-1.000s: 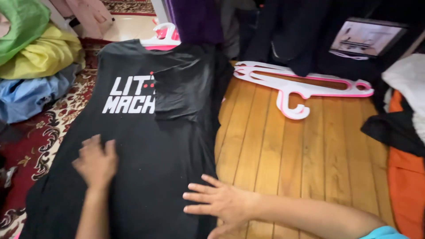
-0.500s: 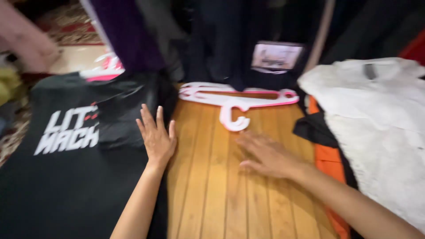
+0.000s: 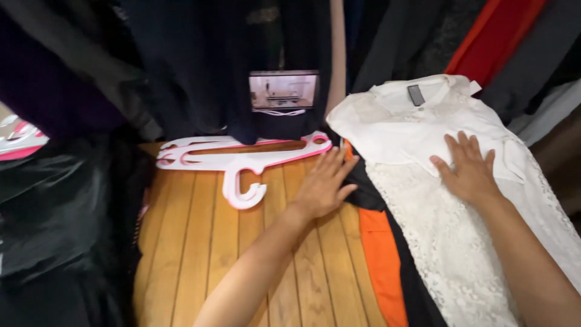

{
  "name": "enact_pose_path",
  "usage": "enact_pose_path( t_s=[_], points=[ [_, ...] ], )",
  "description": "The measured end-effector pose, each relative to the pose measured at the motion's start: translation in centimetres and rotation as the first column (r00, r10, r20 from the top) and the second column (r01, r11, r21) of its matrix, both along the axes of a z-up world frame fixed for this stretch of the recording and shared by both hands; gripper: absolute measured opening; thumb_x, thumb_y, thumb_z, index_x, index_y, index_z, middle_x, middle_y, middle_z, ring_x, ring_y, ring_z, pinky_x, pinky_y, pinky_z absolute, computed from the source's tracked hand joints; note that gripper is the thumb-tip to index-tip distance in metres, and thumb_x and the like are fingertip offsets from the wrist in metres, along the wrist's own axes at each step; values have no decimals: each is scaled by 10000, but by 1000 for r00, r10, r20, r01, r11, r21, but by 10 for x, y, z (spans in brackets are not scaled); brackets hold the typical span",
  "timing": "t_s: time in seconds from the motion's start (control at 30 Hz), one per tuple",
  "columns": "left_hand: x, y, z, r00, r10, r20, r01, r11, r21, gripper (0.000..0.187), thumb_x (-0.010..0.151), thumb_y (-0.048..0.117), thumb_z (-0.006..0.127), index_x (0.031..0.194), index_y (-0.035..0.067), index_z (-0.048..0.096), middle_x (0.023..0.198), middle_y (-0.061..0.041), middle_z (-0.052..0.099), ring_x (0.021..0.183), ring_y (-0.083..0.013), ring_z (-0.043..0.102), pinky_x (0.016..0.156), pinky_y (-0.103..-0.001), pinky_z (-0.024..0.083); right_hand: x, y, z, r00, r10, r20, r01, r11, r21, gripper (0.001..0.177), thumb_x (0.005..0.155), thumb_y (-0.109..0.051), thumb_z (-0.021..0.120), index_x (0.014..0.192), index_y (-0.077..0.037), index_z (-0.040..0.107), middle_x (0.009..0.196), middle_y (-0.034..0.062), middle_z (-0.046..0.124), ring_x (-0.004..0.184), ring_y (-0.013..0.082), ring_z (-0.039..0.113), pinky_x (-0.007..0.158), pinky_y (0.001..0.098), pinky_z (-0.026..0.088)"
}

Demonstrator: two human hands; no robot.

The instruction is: Buttoning a white lace shirt and placing it on a hanger

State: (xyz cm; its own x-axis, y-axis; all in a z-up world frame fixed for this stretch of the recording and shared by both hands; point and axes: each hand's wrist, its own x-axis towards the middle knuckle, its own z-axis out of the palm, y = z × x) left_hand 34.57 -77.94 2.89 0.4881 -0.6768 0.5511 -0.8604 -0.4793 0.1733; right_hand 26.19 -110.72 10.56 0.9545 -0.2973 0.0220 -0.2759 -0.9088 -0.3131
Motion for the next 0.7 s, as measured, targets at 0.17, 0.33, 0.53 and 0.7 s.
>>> enact_pose_path(
  t_s=[0.17, 0.33, 0.53, 0.7],
  points=[
    [34, -69, 18, 999, -43, -12, 43, 999, -2, 655, 1031, 560, 385, 1496, 107, 467, 1613, -196, 357, 1449, -402, 376, 1208, -541, 247, 30, -34, -8, 998, -38, 49, 37, 999, 22, 783, 981, -645, 244, 1625, -199, 239, 1734, 75, 92, 1604, 260, -19, 1245, 537, -108],
    [98, -134, 30, 896, 293, 334, -298, 954, -36, 537, 1031, 472, 480, 1388, 96, 619, 1554, -183, 485, 1037, -304, 655, 871, -466, 490, 35, -44, -15, 995, -24, 98, 23, 1000, 10, 769, 999, -638, 249, 1610, -175, 310, 1718, 102, 175, 1596, 289, 39, 1241, 527, -93],
    [178, -180, -9, 618, 731, 289, -730, 670, -134, 528, 873, 98, 539, 1398, 58, 579, 1410, -191, 618, 687, -190, 709, 493, -364, 567, 27, -30, 1, 993, 26, 114, -34, 997, 67, 780, 1018, -610, 239, 1600, -96, 305, 1705, 160, 170, 1586, 315, 19, 1236, 528, -90],
    [182, -174, 1, 550, 827, 118, -818, 562, -124, 167, 902, 113, 591, 899, 199, 734, 900, 15, 634, 595, -196, 711, 450, -407, 551, 29, -33, -1, 988, 48, 148, -58, 996, 64, 780, 1024, -604, 258, 1590, -72, 333, 1688, 198, 207, 1576, 354, 36, 1221, 565, -65]
  ],
)
